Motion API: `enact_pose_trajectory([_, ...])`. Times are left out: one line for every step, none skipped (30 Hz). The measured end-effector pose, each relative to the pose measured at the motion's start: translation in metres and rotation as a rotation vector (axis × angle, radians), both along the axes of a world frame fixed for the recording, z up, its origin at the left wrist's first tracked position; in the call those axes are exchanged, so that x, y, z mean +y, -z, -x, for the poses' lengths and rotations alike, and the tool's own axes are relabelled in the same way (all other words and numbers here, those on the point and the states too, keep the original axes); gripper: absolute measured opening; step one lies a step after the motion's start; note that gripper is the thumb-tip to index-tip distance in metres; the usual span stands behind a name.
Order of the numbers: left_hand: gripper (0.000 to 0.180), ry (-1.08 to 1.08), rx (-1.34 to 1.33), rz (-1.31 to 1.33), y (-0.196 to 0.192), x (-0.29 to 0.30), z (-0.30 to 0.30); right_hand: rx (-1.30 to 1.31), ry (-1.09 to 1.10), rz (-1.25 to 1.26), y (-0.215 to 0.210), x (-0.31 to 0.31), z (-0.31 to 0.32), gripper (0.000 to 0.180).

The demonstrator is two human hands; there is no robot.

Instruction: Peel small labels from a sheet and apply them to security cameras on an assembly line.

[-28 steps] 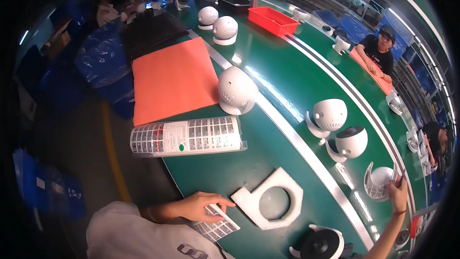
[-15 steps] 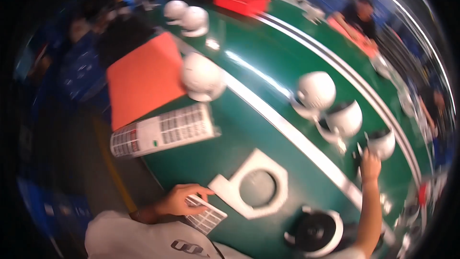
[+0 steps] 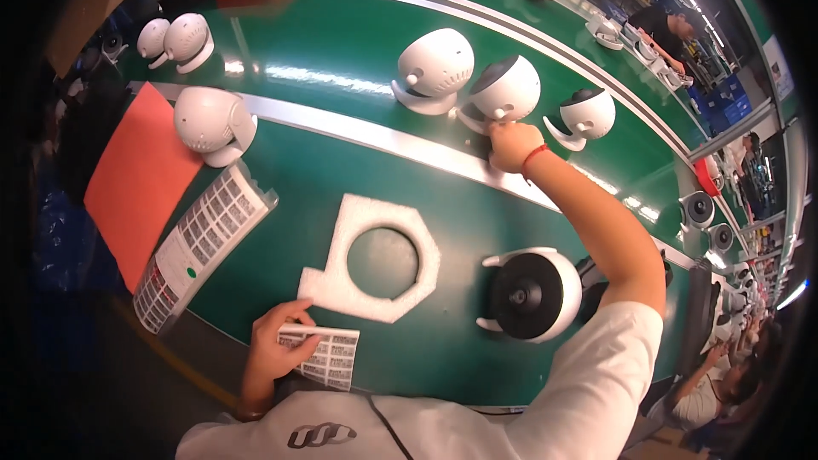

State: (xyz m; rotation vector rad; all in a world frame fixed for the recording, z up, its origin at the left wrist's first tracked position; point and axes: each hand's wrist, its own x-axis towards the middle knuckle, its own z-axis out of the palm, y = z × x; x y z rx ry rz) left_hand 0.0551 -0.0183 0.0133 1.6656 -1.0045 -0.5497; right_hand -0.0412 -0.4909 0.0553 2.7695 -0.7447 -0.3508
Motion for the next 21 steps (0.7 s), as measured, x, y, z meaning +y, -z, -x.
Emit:
enact_pose_trajectory([0.054, 0.018, -0.033, -0.009, -0.002, -0.002, 0.000, 0.000, 0.009, -0.023, 0.001, -0.001, 0.004, 0.037])
enact_pose_trajectory([0.054, 0.029, -0.066, -0.016, -0.005, -0.005, 0.001, -0.077, -0.040, 0.011, 0.000, -0.002, 0.009, 0.030])
enact_pose_trajectory([0.055, 0.051, -0.081, -0.032, -0.005, -0.008, 0.002, -0.120, -0.059, 0.095, 0.001, -0.009, 0.018, 0.027])
enact_pose_trajectory([0.057, 0.081, -0.100, -0.004, -0.008, -0.014, 0.003, -0.162, -0.076, 0.177, -0.003, -0.018, 0.028, 0.023])
enact_pose_trajectory([0.059, 0.107, -0.118, 0.021, -0.008, -0.018, 0.006, -0.238, -0.048, 0.319, -0.015, -0.016, 0.031, 0.015])
enact_pose_trajectory([0.066, 0.144, -0.085, 0.004, -0.006, -0.022, 0.007, -0.264, -0.002, 0.235, -0.036, -0.016, 0.040, 0.017])
enact_pose_trajectory([0.069, 0.154, -0.065, -0.022, -0.008, -0.024, 0.008, -0.416, -0.091, 0.161, -0.063, 0.006, 0.043, 0.024])
enact_pose_trajectory([0.072, 0.183, -0.048, -0.037, -0.007, -0.030, 0.008, -0.474, -0.067, -0.009, -0.082, 0.017, 0.054, 0.026])
enact_pose_trajectory([0.075, 0.192, -0.046, -0.039, -0.004, -0.036, 0.008, -0.470, -0.078, -0.119, -0.099, 0.038, 0.059, 0.024])
enact_pose_trajectory([0.076, 0.191, -0.061, -0.039, -0.003, -0.040, 0.007, -0.469, -0.088, -0.226, -0.117, 0.064, 0.063, 0.023])
enact_pose_trajectory([0.076, 0.186, -0.076, -0.043, -0.002, -0.044, 0.006, -0.475, -0.091, -0.327, -0.130, 0.093, 0.065, 0.020])
enact_pose_trajectory([0.079, 0.181, -0.080, -0.046, -0.003, -0.047, 0.007, -0.481, -0.091, -0.432, -0.138, 0.120, 0.068, 0.017])
enact_pose_trajectory([0.079, 0.154, -0.092, -0.032, -0.004, -0.048, 0.008, -0.504, -0.132, -0.522, -0.140, 0.137, 0.070, 0.013])
enact_pose_trajectory([0.079, 0.135, -0.106, -0.009, -0.003, -0.051, 0.008, -0.537, -0.192, -0.587, -0.136, 0.150, 0.072, 0.012])
enact_pose_trajectory([0.080, 0.143, -0.132, -0.015, -0.001, -0.052, 0.006, -0.572, -0.258, -0.654, -0.131, 0.164, 0.071, 0.012])
enact_pose_trajectory([0.080, 0.142, -0.134, -0.012, -0.001, -0.048, 0.006, -0.497, -0.282, -0.610, -0.134, 0.182, 0.063, 0.015])
enact_pose_trajectory([0.081, 0.149, -0.134, -0.036, -0.002, -0.049, 0.005, -0.402, -0.318, -0.478, -0.127, 0.189, 0.058, 0.020])
enact_pose_trajectory([0.082, 0.151, -0.135, -0.059, -0.002, -0.051, 0.003, -0.418, -0.410, -0.411, -0.116, 0.198, 0.051, 0.023])
enact_pose_trajectory([0.082, 0.159, -0.134, -0.035, -0.002, -0.050, 0.003, -0.366, -0.432, -0.428, -0.107, 0.200, 0.047, 0.027])
enact_pose_trajectory([0.083, 0.154, -0.134, -0.020, 0.002, -0.045, 0.002, -0.386, -0.404, -0.493, -0.104, 0.202, 0.039, 0.030])
enact_pose_trajectory([0.083, 0.148, -0.126, -0.030, 0.005, -0.040, 0.001, -0.405, -0.380, -0.557, -0.103, 0.202, 0.031, 0.032])
